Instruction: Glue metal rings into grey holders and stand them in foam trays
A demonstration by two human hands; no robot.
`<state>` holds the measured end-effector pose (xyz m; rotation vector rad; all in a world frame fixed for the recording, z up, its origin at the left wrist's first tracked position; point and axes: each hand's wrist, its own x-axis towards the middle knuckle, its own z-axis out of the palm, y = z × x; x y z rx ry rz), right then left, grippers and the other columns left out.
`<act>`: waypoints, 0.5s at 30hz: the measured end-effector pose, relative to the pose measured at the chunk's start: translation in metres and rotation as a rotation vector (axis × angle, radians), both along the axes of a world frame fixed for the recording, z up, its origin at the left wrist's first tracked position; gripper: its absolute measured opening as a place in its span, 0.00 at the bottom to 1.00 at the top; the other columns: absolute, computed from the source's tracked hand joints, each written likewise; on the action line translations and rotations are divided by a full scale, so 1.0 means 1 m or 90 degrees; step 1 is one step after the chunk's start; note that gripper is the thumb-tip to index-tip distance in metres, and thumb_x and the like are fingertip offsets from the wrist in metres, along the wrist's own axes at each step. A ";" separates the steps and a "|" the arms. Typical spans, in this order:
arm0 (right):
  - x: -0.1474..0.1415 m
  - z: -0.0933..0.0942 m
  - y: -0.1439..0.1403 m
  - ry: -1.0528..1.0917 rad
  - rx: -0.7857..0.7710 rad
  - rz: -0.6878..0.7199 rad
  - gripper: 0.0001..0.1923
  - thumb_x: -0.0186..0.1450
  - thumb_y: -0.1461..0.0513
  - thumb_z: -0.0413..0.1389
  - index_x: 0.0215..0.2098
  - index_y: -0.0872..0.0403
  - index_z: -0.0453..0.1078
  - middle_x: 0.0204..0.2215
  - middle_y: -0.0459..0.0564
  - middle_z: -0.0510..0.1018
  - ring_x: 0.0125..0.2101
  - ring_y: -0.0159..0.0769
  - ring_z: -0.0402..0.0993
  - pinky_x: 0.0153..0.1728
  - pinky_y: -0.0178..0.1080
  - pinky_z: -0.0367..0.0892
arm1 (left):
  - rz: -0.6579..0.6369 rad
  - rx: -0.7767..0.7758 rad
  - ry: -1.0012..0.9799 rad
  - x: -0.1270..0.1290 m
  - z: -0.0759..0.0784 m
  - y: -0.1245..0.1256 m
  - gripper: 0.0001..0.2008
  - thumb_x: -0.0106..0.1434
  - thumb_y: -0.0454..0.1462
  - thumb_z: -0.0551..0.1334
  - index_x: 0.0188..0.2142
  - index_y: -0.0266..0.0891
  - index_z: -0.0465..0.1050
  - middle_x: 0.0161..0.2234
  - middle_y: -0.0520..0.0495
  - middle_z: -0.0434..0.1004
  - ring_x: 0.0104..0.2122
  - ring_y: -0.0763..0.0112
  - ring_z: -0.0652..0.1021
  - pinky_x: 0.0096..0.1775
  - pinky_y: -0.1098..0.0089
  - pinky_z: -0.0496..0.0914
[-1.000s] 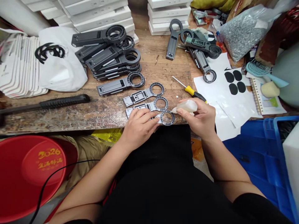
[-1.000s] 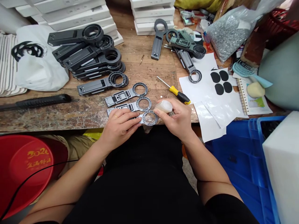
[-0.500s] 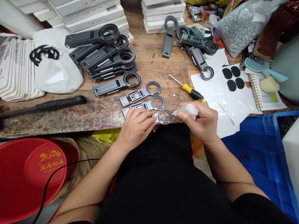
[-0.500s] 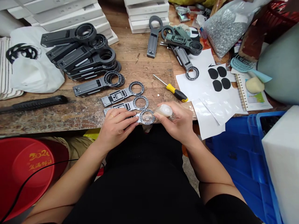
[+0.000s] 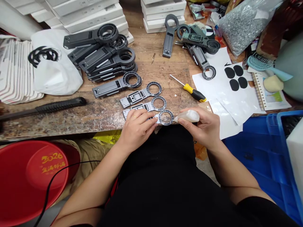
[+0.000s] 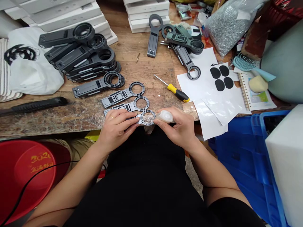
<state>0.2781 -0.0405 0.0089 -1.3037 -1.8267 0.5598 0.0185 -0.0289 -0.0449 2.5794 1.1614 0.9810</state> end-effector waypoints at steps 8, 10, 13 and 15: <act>0.001 -0.005 0.011 0.027 -0.006 -0.037 0.09 0.67 0.54 0.68 0.41 0.50 0.81 0.37 0.49 0.87 0.36 0.41 0.84 0.39 0.43 0.78 | 0.000 -0.021 0.006 -0.001 -0.001 0.000 0.06 0.72 0.35 0.67 0.47 0.44 0.81 0.48 0.44 0.88 0.49 0.57 0.81 0.50 0.54 0.72; 0.003 -0.009 0.014 0.060 -0.037 -0.061 0.10 0.66 0.53 0.68 0.40 0.50 0.81 0.37 0.49 0.87 0.36 0.41 0.84 0.39 0.43 0.78 | 0.001 -0.033 0.015 -0.001 0.000 -0.001 0.06 0.72 0.35 0.66 0.47 0.44 0.81 0.48 0.43 0.87 0.49 0.57 0.81 0.50 0.54 0.72; 0.004 -0.017 0.022 0.167 -0.099 -0.100 0.15 0.64 0.50 0.70 0.42 0.52 0.80 0.36 0.48 0.86 0.33 0.38 0.82 0.35 0.41 0.78 | -0.012 -0.050 0.021 -0.002 0.005 -0.002 0.07 0.72 0.36 0.66 0.48 0.44 0.81 0.50 0.42 0.86 0.50 0.56 0.80 0.52 0.52 0.73; 0.001 -0.024 0.032 0.271 -0.134 -0.115 0.19 0.63 0.48 0.70 0.42 0.52 0.79 0.36 0.48 0.85 0.28 0.35 0.79 0.30 0.38 0.76 | -0.007 -0.058 0.005 -0.003 0.009 0.000 0.09 0.72 0.38 0.66 0.50 0.44 0.80 0.53 0.40 0.85 0.52 0.54 0.80 0.55 0.51 0.73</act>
